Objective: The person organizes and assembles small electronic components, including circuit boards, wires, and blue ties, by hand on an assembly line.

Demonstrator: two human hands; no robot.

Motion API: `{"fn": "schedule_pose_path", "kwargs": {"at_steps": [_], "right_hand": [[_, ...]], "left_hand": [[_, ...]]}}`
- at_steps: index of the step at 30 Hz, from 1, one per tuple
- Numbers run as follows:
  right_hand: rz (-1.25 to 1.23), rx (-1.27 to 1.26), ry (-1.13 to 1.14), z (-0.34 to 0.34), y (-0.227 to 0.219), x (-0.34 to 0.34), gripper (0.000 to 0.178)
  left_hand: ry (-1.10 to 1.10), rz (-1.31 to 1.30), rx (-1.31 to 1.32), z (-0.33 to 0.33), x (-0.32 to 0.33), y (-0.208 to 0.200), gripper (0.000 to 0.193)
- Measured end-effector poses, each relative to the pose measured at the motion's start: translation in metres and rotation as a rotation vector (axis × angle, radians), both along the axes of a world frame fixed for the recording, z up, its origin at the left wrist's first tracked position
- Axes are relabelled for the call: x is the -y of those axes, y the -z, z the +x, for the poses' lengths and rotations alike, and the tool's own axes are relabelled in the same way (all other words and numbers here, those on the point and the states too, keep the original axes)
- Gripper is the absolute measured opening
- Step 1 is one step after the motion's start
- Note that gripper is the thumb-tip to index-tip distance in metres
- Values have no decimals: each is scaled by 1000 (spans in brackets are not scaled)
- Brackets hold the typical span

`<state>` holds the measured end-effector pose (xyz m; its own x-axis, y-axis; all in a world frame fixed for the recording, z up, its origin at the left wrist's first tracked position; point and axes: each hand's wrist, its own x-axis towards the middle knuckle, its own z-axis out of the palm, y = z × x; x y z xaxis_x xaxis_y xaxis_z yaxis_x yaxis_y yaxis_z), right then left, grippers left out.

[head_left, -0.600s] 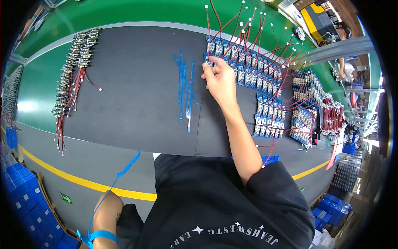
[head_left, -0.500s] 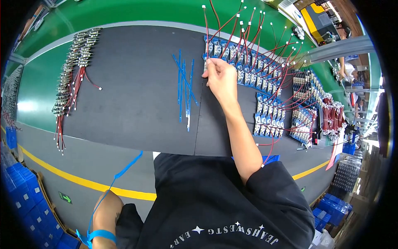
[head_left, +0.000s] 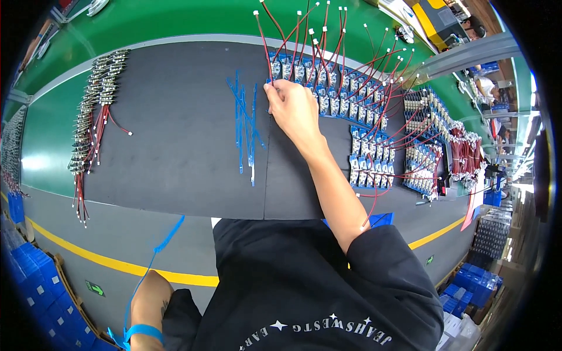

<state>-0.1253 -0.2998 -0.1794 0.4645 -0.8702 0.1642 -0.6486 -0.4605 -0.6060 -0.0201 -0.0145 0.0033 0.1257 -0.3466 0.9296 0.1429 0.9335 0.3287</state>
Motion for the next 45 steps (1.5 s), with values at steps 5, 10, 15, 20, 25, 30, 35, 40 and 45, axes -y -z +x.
{"fn": "schedule_pose_path", "kwargs": {"at_steps": [5, 10, 15, 20, 25, 30, 35, 40, 45], "right_hand": [[92, 138, 39, -5, -3, -3, 25], [277, 467, -83, -6, -19, -24, 23], [337, 496, -77, -34, -39, -47, 16], [332, 366, 34, -64, -43, -73, 16], [78, 372, -49, -91, -25, -90, 15], [215, 348, -139, -102, -37, -111, 17], [168, 251, -264, -114, -32, -115, 20], [367, 721, -34, -117, -11, -117, 40], [1205, 987, 150, -90, -26, -95, 43]], "left_hand": [[-38, -103, 31, -3, 5, 8, 16], [59, -10, 15, 5, -11, 1, 23], [-30, -32, -10, 2, -19, 8, 11], [-87, 251, -205, 1, -18, 26, 22], [-291, 1052, -587, -5, 31, 89, 46], [16, 1324, -789, -8, 84, 144, 49], [248, 1461, -744, -8, 111, 161, 35], [170, 1319, -760, -6, 100, 157, 33], [256, 1191, -809, -15, 63, 158, 40]]}}
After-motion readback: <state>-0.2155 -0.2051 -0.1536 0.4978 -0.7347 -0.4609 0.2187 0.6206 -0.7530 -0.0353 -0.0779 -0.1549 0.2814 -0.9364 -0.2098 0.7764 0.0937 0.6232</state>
